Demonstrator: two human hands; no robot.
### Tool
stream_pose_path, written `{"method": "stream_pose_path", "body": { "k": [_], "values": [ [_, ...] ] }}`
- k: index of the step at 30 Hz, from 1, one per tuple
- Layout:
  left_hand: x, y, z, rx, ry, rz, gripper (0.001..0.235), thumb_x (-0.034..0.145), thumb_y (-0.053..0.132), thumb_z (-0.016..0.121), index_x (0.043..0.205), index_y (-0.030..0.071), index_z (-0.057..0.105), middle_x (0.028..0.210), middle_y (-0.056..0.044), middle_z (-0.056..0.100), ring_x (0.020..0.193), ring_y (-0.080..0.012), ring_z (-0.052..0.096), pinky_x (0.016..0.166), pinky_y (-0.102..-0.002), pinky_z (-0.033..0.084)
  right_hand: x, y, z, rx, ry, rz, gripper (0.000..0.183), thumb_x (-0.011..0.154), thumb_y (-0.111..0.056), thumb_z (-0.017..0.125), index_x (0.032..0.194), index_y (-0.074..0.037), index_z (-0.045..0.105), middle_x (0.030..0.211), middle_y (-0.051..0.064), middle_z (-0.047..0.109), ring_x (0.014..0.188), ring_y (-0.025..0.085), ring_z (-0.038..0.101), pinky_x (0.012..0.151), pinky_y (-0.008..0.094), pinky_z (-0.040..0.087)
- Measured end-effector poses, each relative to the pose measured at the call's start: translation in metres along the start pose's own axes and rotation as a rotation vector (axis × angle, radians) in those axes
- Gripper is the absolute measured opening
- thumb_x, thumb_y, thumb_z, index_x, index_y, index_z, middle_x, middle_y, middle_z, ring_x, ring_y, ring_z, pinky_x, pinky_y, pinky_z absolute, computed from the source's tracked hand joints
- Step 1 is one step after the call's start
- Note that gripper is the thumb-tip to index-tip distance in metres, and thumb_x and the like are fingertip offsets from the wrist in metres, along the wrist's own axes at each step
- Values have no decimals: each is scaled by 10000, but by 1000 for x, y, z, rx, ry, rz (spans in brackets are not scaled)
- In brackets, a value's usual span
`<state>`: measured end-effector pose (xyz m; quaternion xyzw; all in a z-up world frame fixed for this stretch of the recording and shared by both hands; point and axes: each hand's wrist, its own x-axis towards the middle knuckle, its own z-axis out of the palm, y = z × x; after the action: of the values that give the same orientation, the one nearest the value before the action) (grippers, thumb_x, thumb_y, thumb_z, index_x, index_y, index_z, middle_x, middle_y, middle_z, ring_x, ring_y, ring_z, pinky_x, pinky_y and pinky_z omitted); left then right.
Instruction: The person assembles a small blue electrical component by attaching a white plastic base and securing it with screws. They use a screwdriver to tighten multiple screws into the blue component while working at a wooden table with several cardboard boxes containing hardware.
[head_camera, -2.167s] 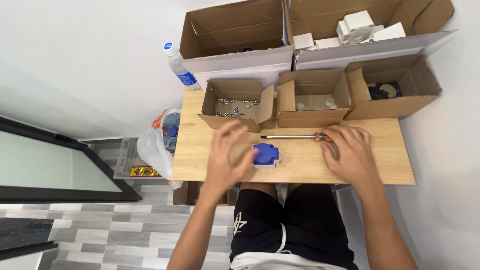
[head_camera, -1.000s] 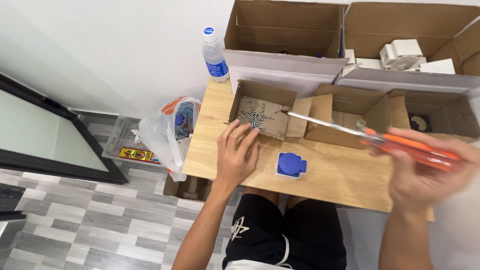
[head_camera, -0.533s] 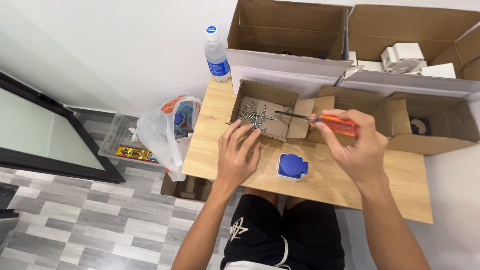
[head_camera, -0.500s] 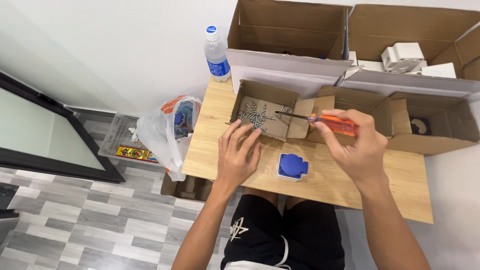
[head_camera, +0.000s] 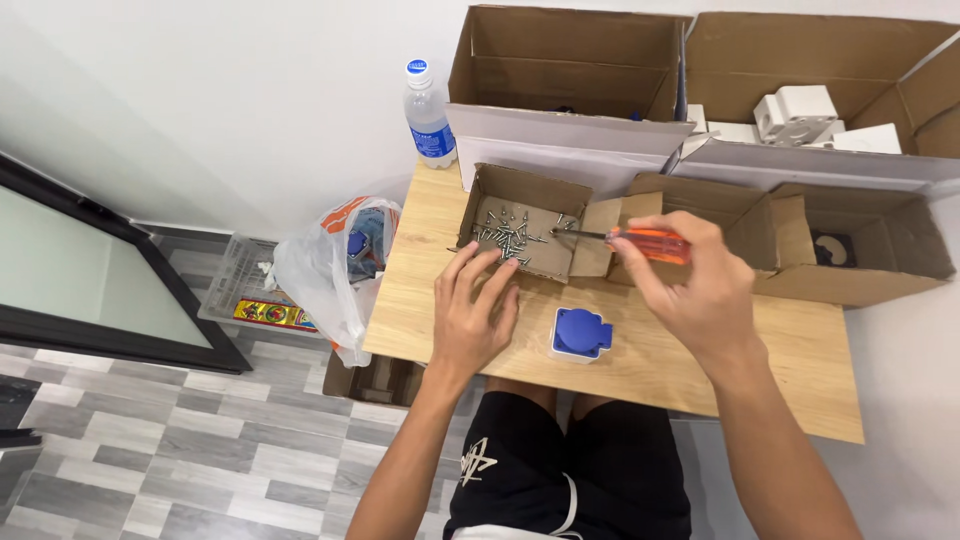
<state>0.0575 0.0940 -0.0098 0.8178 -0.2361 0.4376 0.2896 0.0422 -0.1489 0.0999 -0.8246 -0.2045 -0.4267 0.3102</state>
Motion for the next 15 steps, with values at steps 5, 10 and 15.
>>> {"method": "stream_pose_path", "body": {
  "k": [5,10,15],
  "values": [
    [0,0,-4,5,-57,11,429,921,144,768,1337,163,667,1367,-82,636,1354,-344,564,1069,-432,481,-4,-17,-30,139,79,93,417,926,140,851,1193,104,533,1047,270,741,912,382,766,805,385,619],
    [-5,2,-5,-85,-71,-8,551,933,182,792,1427,152,549,1500,-106,552,1466,-329,455,1210,-467,398,-29,-23,-59,405,230,286,386,1066,153,616,1247,13,304,1037,432,578,885,503,703,803,554,679],
    [18,53,-36,-587,20,-266,330,1022,149,656,1332,49,606,1373,-161,637,1302,-307,626,1149,-429,535,-91,4,-74,572,496,645,378,1065,-162,664,1303,-107,375,1047,279,634,741,325,639,620,382,590]
  ]
}}
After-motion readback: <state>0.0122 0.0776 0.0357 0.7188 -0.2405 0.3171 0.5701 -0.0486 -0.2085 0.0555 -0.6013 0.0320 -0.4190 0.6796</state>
